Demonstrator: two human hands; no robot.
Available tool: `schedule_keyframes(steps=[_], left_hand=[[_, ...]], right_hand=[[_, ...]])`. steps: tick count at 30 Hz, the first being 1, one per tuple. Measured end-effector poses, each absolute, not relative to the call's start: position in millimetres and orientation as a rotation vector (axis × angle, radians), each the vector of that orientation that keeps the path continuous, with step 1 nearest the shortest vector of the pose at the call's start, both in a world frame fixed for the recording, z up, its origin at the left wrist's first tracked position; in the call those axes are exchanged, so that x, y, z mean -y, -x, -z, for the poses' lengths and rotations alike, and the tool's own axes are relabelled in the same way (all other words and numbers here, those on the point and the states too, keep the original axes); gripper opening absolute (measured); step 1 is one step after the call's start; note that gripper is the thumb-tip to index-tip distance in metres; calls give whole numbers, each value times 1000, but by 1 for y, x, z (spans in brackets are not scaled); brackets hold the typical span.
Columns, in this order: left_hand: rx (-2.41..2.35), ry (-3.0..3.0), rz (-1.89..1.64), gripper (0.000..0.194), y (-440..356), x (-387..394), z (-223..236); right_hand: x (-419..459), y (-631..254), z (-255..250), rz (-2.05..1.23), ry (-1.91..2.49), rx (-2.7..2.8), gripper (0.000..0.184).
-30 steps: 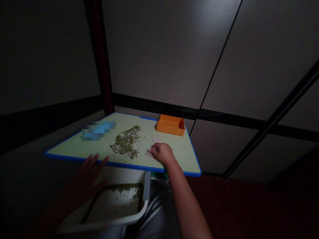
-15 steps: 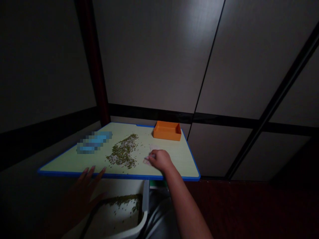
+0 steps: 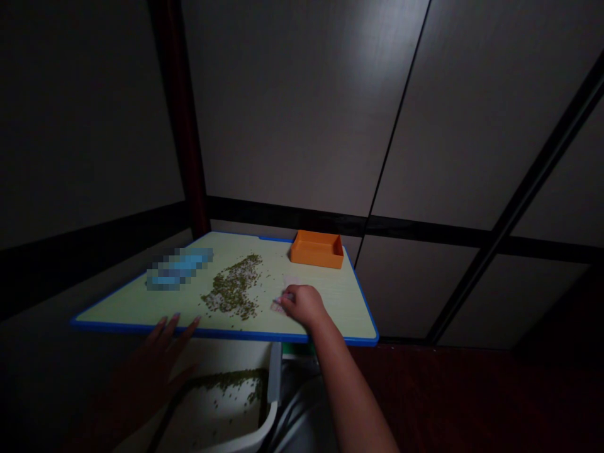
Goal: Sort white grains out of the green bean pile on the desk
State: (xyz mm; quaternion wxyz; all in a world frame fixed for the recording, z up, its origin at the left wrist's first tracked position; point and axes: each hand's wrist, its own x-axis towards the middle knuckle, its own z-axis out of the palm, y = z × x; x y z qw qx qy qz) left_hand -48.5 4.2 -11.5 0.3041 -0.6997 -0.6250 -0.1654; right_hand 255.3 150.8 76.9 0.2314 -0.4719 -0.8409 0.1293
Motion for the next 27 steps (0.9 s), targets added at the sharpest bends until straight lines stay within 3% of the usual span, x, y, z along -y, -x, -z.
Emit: schedule_keyframes(steps=[27], left_hand=[[1637,1849,500,64,53,-8,21]], right_hand=[[-153,-256,-72,-343,1251,2283,22]])
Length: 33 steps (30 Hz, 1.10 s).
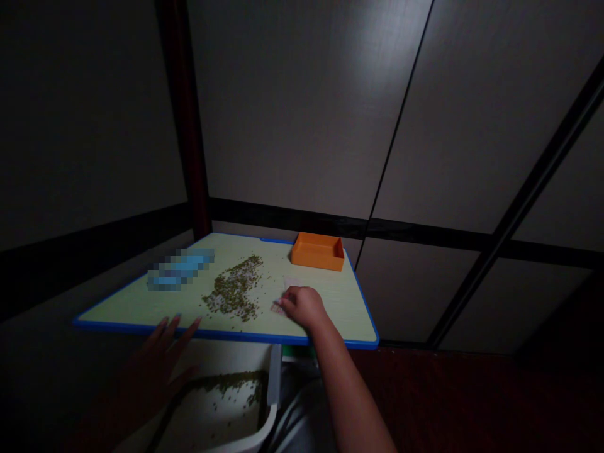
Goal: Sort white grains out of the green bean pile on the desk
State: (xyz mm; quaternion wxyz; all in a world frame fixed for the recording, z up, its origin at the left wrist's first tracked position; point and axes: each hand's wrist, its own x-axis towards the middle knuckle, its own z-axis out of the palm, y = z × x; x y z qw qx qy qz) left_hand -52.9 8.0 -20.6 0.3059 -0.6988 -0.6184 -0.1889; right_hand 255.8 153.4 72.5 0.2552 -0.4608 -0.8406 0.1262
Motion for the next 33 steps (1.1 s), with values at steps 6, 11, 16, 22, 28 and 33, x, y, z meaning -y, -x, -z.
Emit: schedule_keyframes(steps=[6,11,16,22,28,33], left_hand=[[1668,1870,504,63,52,-6,20],[1677,1863,468,62,51,-5,17],[1640,1858,486,63,52,-7,19],[1708,1869,505,62,50,-6,18],[1705,1869,505,63,50,-5,16],[1726,1870,519,62,50,-5,18]], right_hand=[[-153,-256,-72,-382,1236,2281,22],[-153,-256,-72,-370,1238,2284,22],[-154,-256,-73,-372,1247,2282,22],[-152,-256,-75,-384,1265,2285,22],[-150,-255,-77,-373,1296,2296,22],[-150,-255,-77,-367,1291,2305,22]])
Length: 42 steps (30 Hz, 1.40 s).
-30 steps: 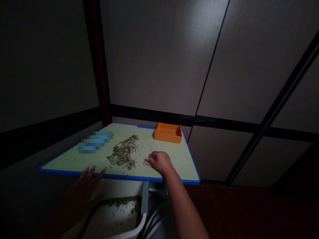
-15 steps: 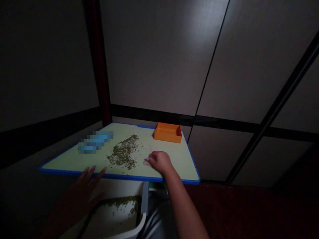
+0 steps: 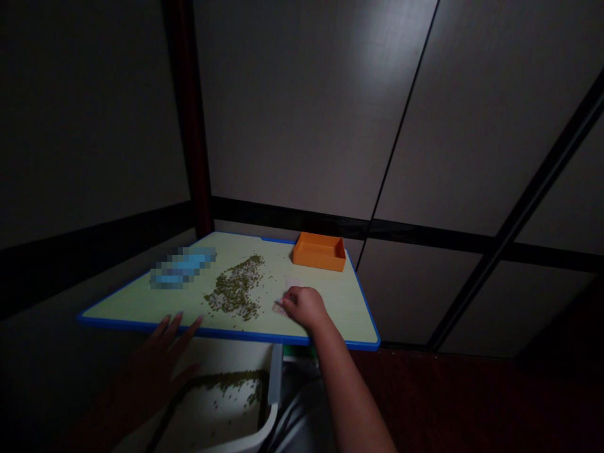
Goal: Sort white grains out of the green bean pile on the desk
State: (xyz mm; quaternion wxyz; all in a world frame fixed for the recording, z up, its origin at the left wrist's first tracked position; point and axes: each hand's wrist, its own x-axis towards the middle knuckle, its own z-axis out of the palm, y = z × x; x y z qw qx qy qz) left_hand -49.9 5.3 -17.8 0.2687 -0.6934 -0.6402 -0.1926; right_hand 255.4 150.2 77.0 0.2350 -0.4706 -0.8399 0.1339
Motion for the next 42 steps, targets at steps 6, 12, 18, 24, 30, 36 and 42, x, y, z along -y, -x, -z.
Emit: schedule_keyframes(steps=[6,12,18,24,30,36,42], left_hand=[[1724,1883,500,64,51,-6,20],[1649,1855,494,63,51,-5,19],[1686,1870,540,63,51,-5,21],[1729,1868,536,64,51,-6,21],[1742,1889,539,64,50,-6,20],[1751,1888,501,65,50,-3,14],[1727,1883,496,63,49,-4,14]], right_hand=[[-151,-255,-76,-372,1279,2307,21],[-150,-255,-77,-391,1286,2295,21],[-149,-256,-79,-367,1287,2301,21],[-151,-256,-76,-347,1291,2312,24],[-152,-256,-74,-354,1281,2306,24],[-151,-255,-75,-373,1297,2306,22],[-151,-256,-76,-381,1291,2300,23]])
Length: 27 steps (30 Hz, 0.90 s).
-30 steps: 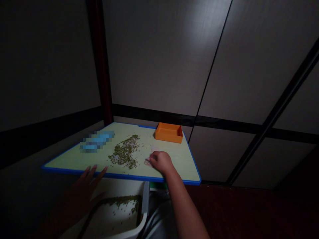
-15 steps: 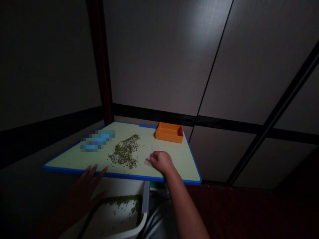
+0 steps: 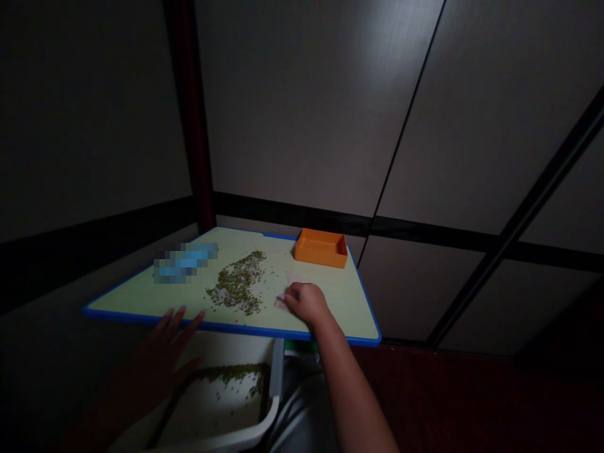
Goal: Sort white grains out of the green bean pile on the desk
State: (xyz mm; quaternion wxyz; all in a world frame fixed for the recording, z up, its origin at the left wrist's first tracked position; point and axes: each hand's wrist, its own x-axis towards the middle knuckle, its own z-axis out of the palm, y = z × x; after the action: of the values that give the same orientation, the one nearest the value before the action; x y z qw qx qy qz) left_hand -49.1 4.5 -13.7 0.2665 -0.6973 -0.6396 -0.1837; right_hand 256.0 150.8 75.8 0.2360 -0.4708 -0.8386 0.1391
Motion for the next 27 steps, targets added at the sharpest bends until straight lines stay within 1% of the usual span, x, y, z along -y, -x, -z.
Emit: schedule_keyframes(steps=[6,12,15,18,21,24,27], left_hand=[[1745,1888,487,65,45,-4,13],[1787,1901,586,64,42,-4,17],[1781,1923,623,63,42,-4,19],[1764,1942,615,69,42,-3,18],[1785,1947,590,70,42,-2,16],[1793,1939,558,68,40,1,13],[1785,1943,507,68,39,4,9]], right_hand=[[-150,-256,-78,-391,1293,2304,23],[-151,-251,-78,-334,1264,2377,24],[-154,-245,-80,-214,1284,2451,27],[-156,-238,-85,-108,1275,2565,31],[-158,-229,-94,2,1244,2676,34],[-163,-221,-104,102,1226,2736,33],[-172,-214,-110,111,1189,2766,31]])
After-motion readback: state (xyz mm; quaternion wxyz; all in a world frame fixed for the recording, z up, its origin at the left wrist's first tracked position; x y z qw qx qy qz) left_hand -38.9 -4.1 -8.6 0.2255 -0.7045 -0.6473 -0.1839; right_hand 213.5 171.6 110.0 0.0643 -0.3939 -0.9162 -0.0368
